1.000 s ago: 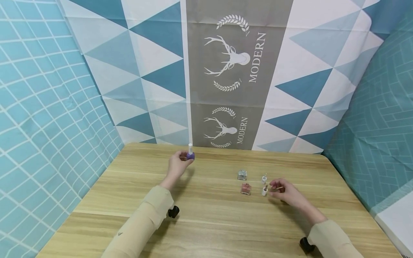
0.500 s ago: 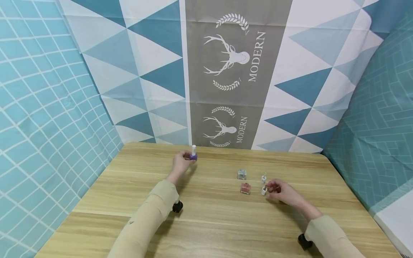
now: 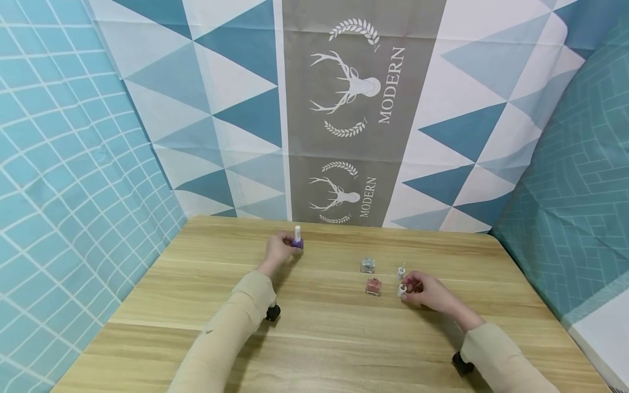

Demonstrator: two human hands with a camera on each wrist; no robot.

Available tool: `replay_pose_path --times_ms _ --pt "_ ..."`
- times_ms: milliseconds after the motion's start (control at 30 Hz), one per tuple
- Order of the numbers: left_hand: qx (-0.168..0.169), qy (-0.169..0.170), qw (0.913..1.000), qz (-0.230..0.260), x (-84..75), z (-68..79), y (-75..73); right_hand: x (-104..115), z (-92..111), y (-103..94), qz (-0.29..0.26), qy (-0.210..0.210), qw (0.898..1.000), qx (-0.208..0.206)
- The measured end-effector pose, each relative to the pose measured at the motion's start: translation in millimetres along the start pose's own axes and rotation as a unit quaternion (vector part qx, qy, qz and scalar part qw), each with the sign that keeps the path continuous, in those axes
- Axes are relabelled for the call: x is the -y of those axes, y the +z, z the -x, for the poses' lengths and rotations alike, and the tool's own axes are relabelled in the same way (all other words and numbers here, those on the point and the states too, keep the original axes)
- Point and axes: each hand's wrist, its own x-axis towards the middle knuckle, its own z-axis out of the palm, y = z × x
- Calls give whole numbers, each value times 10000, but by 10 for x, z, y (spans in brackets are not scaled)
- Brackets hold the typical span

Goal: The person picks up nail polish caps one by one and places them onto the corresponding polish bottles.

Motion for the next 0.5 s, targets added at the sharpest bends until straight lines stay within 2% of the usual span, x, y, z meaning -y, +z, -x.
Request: replay_pose_path --times_ms 500 --pt "-72 71 9995 -307 47 27 51 -68 -75 14 427 -118 9990 8"
